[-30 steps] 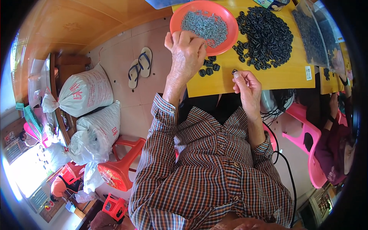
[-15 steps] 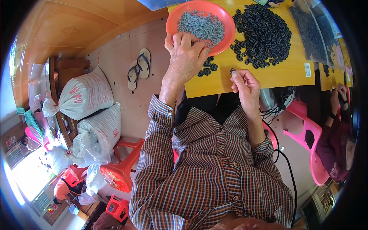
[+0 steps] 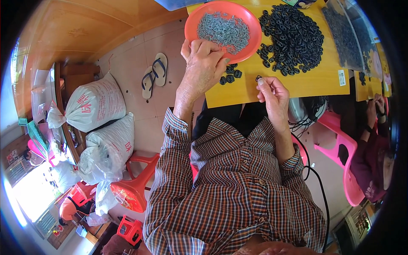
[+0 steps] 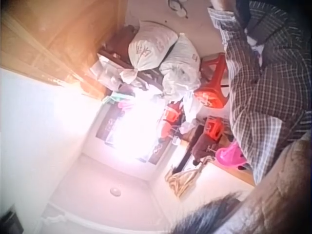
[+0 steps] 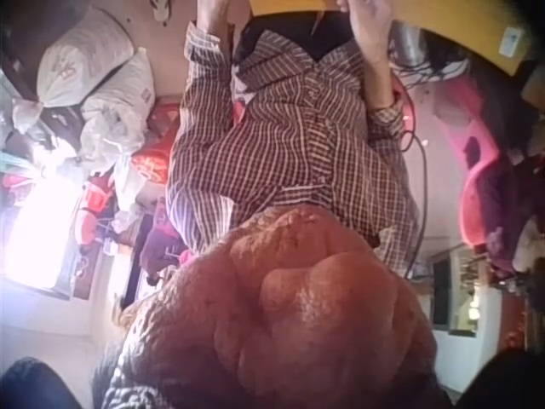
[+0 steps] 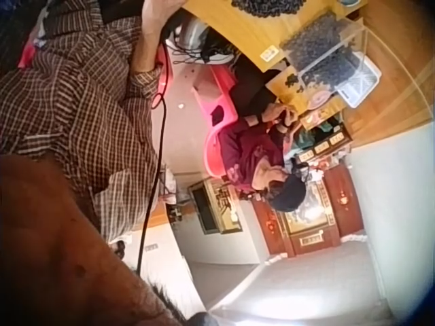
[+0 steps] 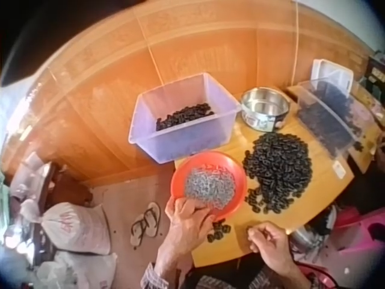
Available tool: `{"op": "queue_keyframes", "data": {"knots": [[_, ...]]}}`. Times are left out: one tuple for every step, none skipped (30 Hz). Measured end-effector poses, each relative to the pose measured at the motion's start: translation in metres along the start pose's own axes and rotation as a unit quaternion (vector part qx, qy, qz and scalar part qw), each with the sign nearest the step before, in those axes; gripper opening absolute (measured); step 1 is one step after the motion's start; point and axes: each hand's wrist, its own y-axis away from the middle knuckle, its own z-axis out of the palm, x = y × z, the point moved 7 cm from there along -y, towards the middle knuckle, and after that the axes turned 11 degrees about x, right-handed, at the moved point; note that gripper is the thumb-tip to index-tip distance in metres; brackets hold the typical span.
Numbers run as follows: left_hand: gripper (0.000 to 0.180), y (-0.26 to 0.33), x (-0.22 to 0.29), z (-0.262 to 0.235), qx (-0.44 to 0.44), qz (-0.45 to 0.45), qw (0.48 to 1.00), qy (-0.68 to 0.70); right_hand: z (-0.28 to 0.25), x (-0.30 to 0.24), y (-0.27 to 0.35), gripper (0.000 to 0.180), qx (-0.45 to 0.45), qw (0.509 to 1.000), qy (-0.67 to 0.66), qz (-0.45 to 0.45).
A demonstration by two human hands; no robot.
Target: Assembling small hardware components by manually inserting metal pins into black plastic pieces at a workshop table.
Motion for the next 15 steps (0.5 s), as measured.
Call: {"op": "queue_keyframes", "data": {"knots": [[0.013, 0.0005, -0.0002, -0.0013, 0.0, 0.0, 1.0, -0.001, 0.0001, 0.0004, 0.0001, 0.016, 0.0, 1.0, -0.001, 0.002], [0.013, 0.0015, -0.0007, -0.0017, 0.001, -0.002, 1.0, 0.008, -0.0001, 0.0009, 0.0001, 0.016, 0.0, 1.0, 0.0, 0.002], [0.012, 0.0026, -0.0014, -0.0018, 0.003, -0.003, 1.0, 0.016, -0.0003, 0.0015, 0.0, 0.016, 0.002, 1.0, -0.001, 0.003], [0.012, 0.0039, -0.0023, -0.0016, 0.003, -0.003, 1.0, 0.017, -0.0006, 0.0021, 0.0, 0.016, 0.004, 1.0, -0.002, 0.004], [0.012, 0.0048, -0.0031, -0.0037, 0.015, -0.005, 1.0, 0.022, -0.0005, 0.0021, 0.0001, 0.016, 0.003, 1.0, -0.002, 0.004], [0.012, 0.0054, -0.0038, -0.006, 0.026, -0.008, 0.999, 0.027, -0.0006, 0.002, 0.0001, 0.016, 0.003, 1.0, 0.0, 0.003], [0.012, 0.0061, -0.0041, -0.007, 0.027, -0.008, 0.999, 0.026, -0.0006, 0.002, 0.0002, 0.016, 0.003, 1.0, 0.001, 0.003], [0.013, 0.0061, -0.005, -0.0085, 0.031, -0.014, 0.999, 0.025, -0.0006, 0.0021, 0.0002, 0.016, 0.002, 1.0, 0.001, 0.003], [0.014, 0.0062, -0.0059, -0.0097, 0.035, -0.02, 0.999, 0.024, -0.0007, 0.0022, 0.0002, 0.016, 0.003, 1.0, 0.0, 0.003], [0.014, 0.0063, -0.0058, -0.0099, 0.035, -0.02, 0.999, 0.024, -0.0007, 0.0022, 0.0002, 0.016, 0.003, 1.0, -0.001, 0.003], [0.014, 0.0064, -0.0063, -0.0104, 0.036, -0.025, 0.999, 0.023, -0.0004, 0.0018, 0.0003, 0.016, 0.002, 1.0, -0.001, 0.003], [0.014, 0.0064, -0.0068, -0.0107, 0.038, -0.03, 0.999, 0.022, -0.0002, 0.0012, 0.0004, 0.016, 0.003, 1.0, 0.003, 0.002], [0.014, 0.0069, -0.007, -0.0105, 0.038, -0.03, 0.999, 0.021, -0.0001, 0.0007, 0.0004, 0.016, 0.003, 1.0, 0.006, 0.002], [0.014, 0.0073, -0.0076, -0.0093, 0.038, -0.031, 0.999, 0.016, -0.0002, 0.0012, 0.0001, 0.016, 0.003, 1.0, 0.006, 0.001], [0.014, 0.0071, -0.008, -0.008, 0.039, -0.032, 0.999, 0.012, -0.0005, 0.002, -0.0004, 0.016, 0.004, 1.0, 0.006, 0.002]]}}
